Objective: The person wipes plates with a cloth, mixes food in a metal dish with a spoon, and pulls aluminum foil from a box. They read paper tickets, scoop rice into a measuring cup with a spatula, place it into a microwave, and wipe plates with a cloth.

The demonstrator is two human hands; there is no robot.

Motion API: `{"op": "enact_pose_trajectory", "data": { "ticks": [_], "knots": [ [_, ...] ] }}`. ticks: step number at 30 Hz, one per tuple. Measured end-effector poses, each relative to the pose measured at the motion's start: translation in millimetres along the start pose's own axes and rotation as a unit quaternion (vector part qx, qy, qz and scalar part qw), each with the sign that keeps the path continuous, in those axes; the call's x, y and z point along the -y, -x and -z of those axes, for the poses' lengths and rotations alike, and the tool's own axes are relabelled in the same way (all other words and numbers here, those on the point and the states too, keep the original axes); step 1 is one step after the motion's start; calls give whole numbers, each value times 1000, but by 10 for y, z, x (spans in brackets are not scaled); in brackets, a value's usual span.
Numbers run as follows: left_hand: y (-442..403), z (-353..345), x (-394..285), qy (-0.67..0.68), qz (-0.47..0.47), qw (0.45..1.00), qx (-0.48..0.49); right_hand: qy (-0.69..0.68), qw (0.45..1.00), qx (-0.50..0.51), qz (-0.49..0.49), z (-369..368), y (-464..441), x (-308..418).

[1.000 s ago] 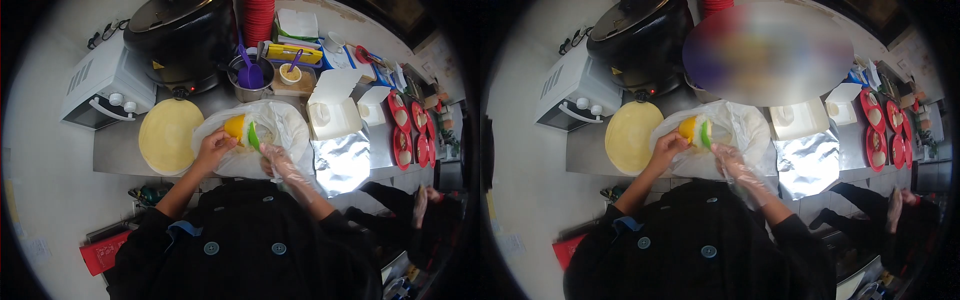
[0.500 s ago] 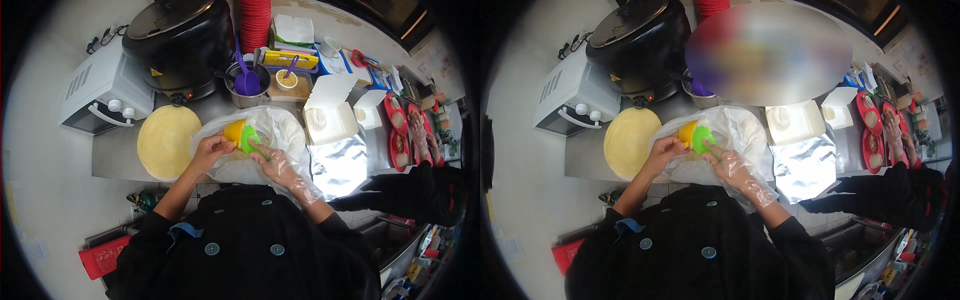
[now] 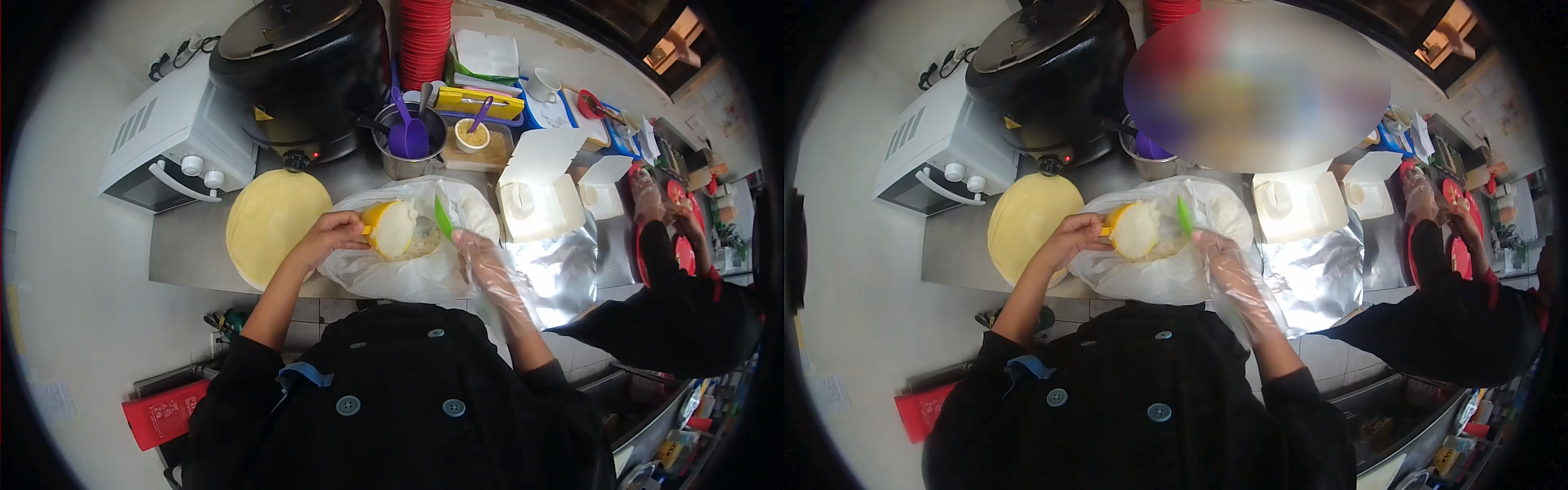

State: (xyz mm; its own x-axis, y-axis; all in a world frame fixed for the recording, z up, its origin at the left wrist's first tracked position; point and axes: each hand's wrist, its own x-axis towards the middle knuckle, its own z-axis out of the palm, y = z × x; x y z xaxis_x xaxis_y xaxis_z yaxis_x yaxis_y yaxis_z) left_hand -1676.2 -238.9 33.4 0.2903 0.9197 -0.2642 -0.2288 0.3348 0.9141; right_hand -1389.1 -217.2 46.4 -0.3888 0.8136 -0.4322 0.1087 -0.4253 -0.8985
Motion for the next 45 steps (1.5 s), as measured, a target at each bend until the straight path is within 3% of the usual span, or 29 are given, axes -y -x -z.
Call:
{"op": "enact_pose_trajectory", "data": {
  "ticks": [2,3,6,7,14,16,17,20,22,23,25,27,29,30,31,32,33,34,36,37,39,43,45],
  "knots": [
    [-13,-3,-32,16,-7,999,34,30,996,-54,57,-23,-153,-197],
    [-23,-39,-49,-1,12,999,33,14,999,-30,30,-58,-185,-252],
    [-42,-135,31,-13,12,1000,10,35,996,-33,69,-249,-194,-398],
    [-46,-173,75,-7,-6,1000,-10,25,987,-52,147,-359,-197,-433],
    [-38,-305,239,-154,-106,981,-49,-52,998,13,39,-414,-117,-422],
    [-9,-388,201,19,-49,995,-81,-74,997,29,8,-276,-135,-412],
    [0,-394,210,20,-50,995,-83,-58,996,4,69,-171,-161,-426],
    [-48,-396,192,102,-80,987,-99,-58,995,-74,39,-232,-60,-143],
    [-13,-423,179,-27,-100,991,-82,-153,987,-21,-54,-329,-10,-155],
    [14,-472,200,-26,-99,991,-83,-179,982,14,-54,-358,17,-134],
    [75,-672,135,-215,-248,935,-134,-234,968,21,-85,-514,119,52],
    [103,-705,151,-239,-263,923,-145,-287,951,25,-114,-511,145,94],
    [101,-706,141,-264,-281,909,-160,-263,952,110,-112,-367,115,74],
    [101,-691,129,-131,-205,957,-157,-263,952,112,-113,-307,43,52],
    [110,-673,120,6,-124,981,-151,-59,991,58,109,-268,-43,67],
    [98,-633,120,6,-124,980,-153,68,973,32,220,-231,-56,97],
    [61,-586,96,94,-100,984,-114,192,927,-24,322,-215,-54,172],
    [38,-564,84,181,-74,978,-73,193,926,-23,323,-212,-26,206],
    [75,-579,45,149,-80,983,-70,355,880,-8,316,-220,36,219],
    [90,-582,14,115,-86,987,-67,354,879,-7,318,-224,38,258],
    [117,-564,141,85,-84,990,-69,434,885,27,165,-233,66,290],
    [103,-505,215,92,-88,989,-68,423,889,21,175,-158,1,204],
    [103,-403,176,145,-78,986,-22,260,923,73,273,-18,-16,290]
  ]
}}
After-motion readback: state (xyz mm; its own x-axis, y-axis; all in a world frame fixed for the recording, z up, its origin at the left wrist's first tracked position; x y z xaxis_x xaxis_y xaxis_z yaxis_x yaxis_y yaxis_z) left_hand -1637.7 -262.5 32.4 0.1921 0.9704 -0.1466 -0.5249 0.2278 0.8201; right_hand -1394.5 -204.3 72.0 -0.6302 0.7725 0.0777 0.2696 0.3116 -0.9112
